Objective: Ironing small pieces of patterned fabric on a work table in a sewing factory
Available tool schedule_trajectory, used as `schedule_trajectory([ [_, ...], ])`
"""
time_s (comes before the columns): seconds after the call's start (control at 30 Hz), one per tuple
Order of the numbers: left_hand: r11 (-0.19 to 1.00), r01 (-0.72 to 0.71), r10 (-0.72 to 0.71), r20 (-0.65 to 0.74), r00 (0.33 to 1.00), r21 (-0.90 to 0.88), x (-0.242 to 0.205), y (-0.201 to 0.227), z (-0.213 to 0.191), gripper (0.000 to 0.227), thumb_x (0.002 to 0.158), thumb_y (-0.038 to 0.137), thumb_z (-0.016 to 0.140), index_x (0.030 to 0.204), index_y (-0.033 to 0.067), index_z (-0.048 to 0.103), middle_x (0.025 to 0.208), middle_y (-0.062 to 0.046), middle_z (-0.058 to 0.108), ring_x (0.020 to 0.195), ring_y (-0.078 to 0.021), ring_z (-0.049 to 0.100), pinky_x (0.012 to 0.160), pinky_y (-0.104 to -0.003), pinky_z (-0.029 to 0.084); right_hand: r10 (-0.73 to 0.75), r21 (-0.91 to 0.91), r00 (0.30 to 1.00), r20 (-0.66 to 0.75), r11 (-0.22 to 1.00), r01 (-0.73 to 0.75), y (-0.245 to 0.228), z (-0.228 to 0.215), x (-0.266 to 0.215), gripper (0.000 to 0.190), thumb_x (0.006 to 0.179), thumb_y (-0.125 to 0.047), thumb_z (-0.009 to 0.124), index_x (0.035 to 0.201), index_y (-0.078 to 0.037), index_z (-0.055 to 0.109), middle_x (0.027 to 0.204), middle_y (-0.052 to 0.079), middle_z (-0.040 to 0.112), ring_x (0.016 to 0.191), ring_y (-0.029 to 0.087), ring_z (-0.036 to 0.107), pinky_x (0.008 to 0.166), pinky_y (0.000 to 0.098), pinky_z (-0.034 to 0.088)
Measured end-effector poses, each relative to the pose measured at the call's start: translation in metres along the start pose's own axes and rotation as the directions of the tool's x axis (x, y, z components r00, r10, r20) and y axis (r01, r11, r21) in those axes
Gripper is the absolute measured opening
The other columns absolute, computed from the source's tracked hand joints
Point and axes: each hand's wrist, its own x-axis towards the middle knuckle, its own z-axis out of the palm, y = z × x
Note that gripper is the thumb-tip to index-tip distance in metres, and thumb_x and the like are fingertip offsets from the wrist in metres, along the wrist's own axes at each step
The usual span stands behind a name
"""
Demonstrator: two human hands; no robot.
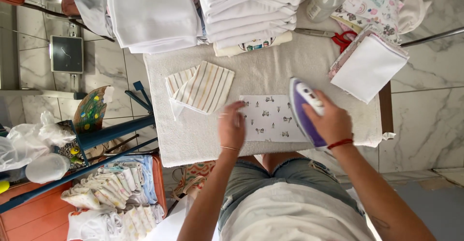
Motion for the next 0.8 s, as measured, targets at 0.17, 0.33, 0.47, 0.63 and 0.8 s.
schedule_trajectory([
  [0.17, 0.825, -0.197, 0.024, 0.316, 0.949, 0.529, -0.023, 0.012, 0.023, 0.058, 0.083, 0.037, 0.044, 0.131, 0.0082, 0.028, 0.142, -0.011, 0.019, 0.131, -0.0259, 0.016, 0.102, -0.054, 0.009, 0.123, 0.068, 0.991, -0.045, 0.990, -0.120, 0.022, -0.007, -0.013, 0.051, 0.074, -0.054, 0.058, 0.120, -0.032, 0.051, 0.094, 0.012, 0.063, 0.086, 0.033, 0.059, 0.076, 0.0425, 0.048],
  [0.33, 0.762, -0.158, -0.047, 0.297, 0.954, 0.628, -0.033, -0.004, 0.025, 0.068, 0.085, 0.049, 0.033, 0.137, 0.0072, 0.016, 0.144, -0.014, 0.010, 0.133, -0.0258, 0.008, 0.103, -0.053, 0.003, 0.145, 0.119, 0.987, -0.066, 0.984, -0.137, 0.019, -0.003, -0.003, 0.051, 0.075, -0.053, 0.059, 0.119, -0.028, 0.053, 0.094, 0.014, 0.063, 0.087, 0.034, 0.059, 0.076, 0.0434, 0.047],
  [0.47, 0.740, -0.201, -0.003, 0.303, 0.953, 0.641, -0.038, -0.011, 0.014, 0.073, 0.083, 0.055, 0.029, 0.137, 0.0076, 0.015, 0.144, -0.012, 0.011, 0.133, -0.0236, 0.010, 0.104, -0.050, 0.002, 0.166, 0.250, 0.986, -0.012, 0.955, -0.158, 0.000, -0.008, 0.005, 0.052, 0.075, -0.051, 0.059, 0.119, -0.025, 0.052, 0.097, 0.014, 0.061, 0.091, 0.035, 0.056, 0.078, 0.0445, 0.046],
  [0.63, 0.722, -0.198, 0.045, 0.240, 0.970, 0.663, -0.045, -0.021, 0.003, 0.071, 0.085, 0.053, 0.030, 0.136, 0.0063, 0.017, 0.142, -0.012, 0.016, 0.132, -0.0228, 0.014, 0.104, -0.048, 0.003, 0.163, 0.695, 0.973, 0.165, 0.681, -0.232, -0.023, 0.000, -0.017, 0.056, 0.079, -0.024, 0.060, 0.128, -0.007, 0.038, 0.048, 0.017, 0.052, 0.036, 0.025, 0.053, 0.033, 0.0303, 0.045],
  [0.8, 0.751, -0.119, 0.027, 0.151, 0.988, 0.649, -0.052, -0.036, -0.007, 0.052, 0.092, 0.033, 0.021, 0.136, 0.0057, 0.019, 0.141, -0.012, 0.019, 0.131, -0.0235, 0.017, 0.105, -0.041, 0.009, -0.018, 0.761, 0.945, 0.325, 0.599, -0.251, -0.073, 0.013, -0.029, 0.063, 0.078, -0.025, 0.059, 0.131, -0.006, 0.031, 0.052, 0.014, 0.054, 0.037, 0.019, 0.055, 0.033, 0.0281, 0.048],
])
